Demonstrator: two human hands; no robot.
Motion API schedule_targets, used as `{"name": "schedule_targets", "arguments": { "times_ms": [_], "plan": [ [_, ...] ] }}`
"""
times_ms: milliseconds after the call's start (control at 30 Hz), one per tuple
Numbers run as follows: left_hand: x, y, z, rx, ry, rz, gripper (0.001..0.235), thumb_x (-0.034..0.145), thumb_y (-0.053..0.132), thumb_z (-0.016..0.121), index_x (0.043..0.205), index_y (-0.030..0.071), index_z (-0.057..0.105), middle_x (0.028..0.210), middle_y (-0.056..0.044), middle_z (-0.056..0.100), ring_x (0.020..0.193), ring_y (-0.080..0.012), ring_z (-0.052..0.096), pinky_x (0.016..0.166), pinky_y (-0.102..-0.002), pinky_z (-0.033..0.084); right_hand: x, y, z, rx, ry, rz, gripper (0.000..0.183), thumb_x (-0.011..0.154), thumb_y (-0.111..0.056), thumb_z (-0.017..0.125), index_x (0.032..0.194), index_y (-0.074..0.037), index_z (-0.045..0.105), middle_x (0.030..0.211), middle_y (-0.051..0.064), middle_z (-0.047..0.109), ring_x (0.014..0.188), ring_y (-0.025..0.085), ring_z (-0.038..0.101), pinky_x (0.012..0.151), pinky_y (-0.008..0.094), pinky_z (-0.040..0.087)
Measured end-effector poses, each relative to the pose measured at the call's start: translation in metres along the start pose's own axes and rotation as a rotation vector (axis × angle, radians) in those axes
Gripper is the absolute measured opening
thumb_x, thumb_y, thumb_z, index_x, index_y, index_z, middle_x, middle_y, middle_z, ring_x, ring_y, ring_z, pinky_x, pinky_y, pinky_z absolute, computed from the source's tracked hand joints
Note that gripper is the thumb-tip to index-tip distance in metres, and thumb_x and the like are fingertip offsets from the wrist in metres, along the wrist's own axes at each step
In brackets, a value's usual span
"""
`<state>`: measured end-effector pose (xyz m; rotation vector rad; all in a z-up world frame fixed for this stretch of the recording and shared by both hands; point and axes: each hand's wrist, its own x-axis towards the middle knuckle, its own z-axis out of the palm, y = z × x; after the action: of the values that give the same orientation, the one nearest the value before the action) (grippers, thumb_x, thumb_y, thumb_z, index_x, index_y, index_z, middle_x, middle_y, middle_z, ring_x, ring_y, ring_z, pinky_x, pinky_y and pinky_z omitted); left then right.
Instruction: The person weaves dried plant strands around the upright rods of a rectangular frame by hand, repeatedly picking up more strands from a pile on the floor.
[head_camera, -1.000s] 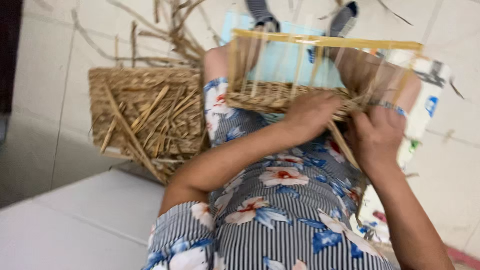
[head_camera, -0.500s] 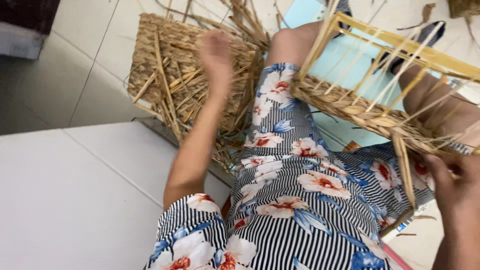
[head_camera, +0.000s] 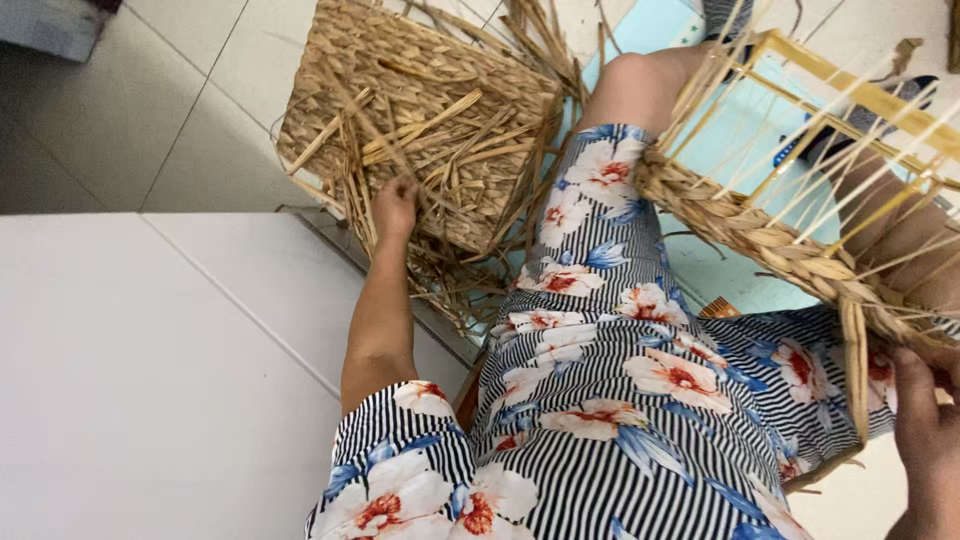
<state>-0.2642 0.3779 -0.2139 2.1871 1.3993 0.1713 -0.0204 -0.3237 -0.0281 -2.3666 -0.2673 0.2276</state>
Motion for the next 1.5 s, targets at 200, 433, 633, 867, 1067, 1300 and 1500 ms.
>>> {"name": "schedule_targets", "arguments": {
  "times_ms": [200,433,633,867,1067,1300,1500],
  "plan": [
    [0.025,-0.027,-0.046,-0.854,0.425,-0.204,0.010,0.097,0.008,0.064,0.104,0.000,0.064,0.092,-0.008,0.066,0.079,-0.0204,0.058,0.069,-0.037,0.048,-0.008,0.000,-0.001,-0.046,-0.042,-0.005,0.017,0.121,-0.011,0.061,0.118,0.006,0.062,0.106,0.015,0.068,0.099,0.019,0.067,0.083,0.032,0.054],
    [0.028,-0.076,-0.064,-0.533,0.523,-0.494,0.023,0.096,0.014,0.068,0.109,-0.004,0.060,0.095,-0.013,0.071,0.081,-0.0230,0.066,0.072,-0.035,0.054,-0.010,-0.018,0.007,-0.116,-0.075,0.015,0.016,0.121,-0.010,0.061,0.119,0.006,0.061,0.107,0.015,0.067,0.099,0.020,0.066,0.086,0.031,0.054],
    [0.048,-0.063,-0.047,-0.639,0.325,-0.420,0.043,0.098,0.020,0.070,0.132,0.002,0.052,0.125,-0.015,0.063,0.107,-0.0289,0.062,0.093,-0.041,0.047,-0.004,-0.040,0.008,-0.149,-0.094,-0.007,0.015,0.121,-0.009,0.060,0.119,0.006,0.061,0.108,0.016,0.066,0.100,0.020,0.065,0.088,0.030,0.053],
    [0.031,0.022,-0.093,-0.098,0.395,-0.094,0.024,0.091,0.028,0.080,0.097,0.006,0.072,0.099,-0.009,0.065,0.088,-0.0234,0.062,0.080,-0.042,0.051,-0.003,-0.069,0.008,-0.173,-0.103,-0.043,0.013,0.121,-0.007,0.059,0.120,0.006,0.061,0.109,0.017,0.066,0.100,0.020,0.065,0.090,0.029,0.053],
    [-0.017,0.145,-0.170,-0.186,0.418,0.231,0.021,0.094,0.025,0.079,0.105,0.008,0.073,0.094,-0.004,0.069,0.086,-0.0183,0.065,0.077,-0.037,0.053,0.003,-0.064,0.001,-0.178,-0.122,-0.155,0.012,0.121,-0.006,0.058,0.120,0.006,0.061,0.110,0.017,0.065,0.100,0.020,0.064,0.093,0.028,0.052],
    [-0.081,0.238,-0.223,-1.274,0.541,0.562,0.013,0.109,0.013,0.067,0.115,0.004,0.059,0.119,-0.010,0.067,0.086,-0.0183,0.068,0.077,-0.032,0.061,-0.010,-0.173,0.018,-0.046,-0.154,-0.362,0.008,0.119,-0.002,0.060,0.118,0.006,0.061,0.118,0.019,0.062,0.109,0.021,0.062,0.099,0.027,0.052],
    [-0.182,0.313,-0.152,-1.855,-0.351,0.341,0.018,0.109,0.020,0.054,0.111,0.003,0.061,0.110,-0.015,0.069,0.104,-0.0218,0.070,0.094,-0.037,0.060,0.012,-0.289,0.029,-0.223,-0.026,-0.829,0.033,0.090,-0.007,0.074,0.114,0.009,0.057,0.127,0.029,0.061,0.125,0.044,0.060,0.108,0.052,0.049]
  ]
}}
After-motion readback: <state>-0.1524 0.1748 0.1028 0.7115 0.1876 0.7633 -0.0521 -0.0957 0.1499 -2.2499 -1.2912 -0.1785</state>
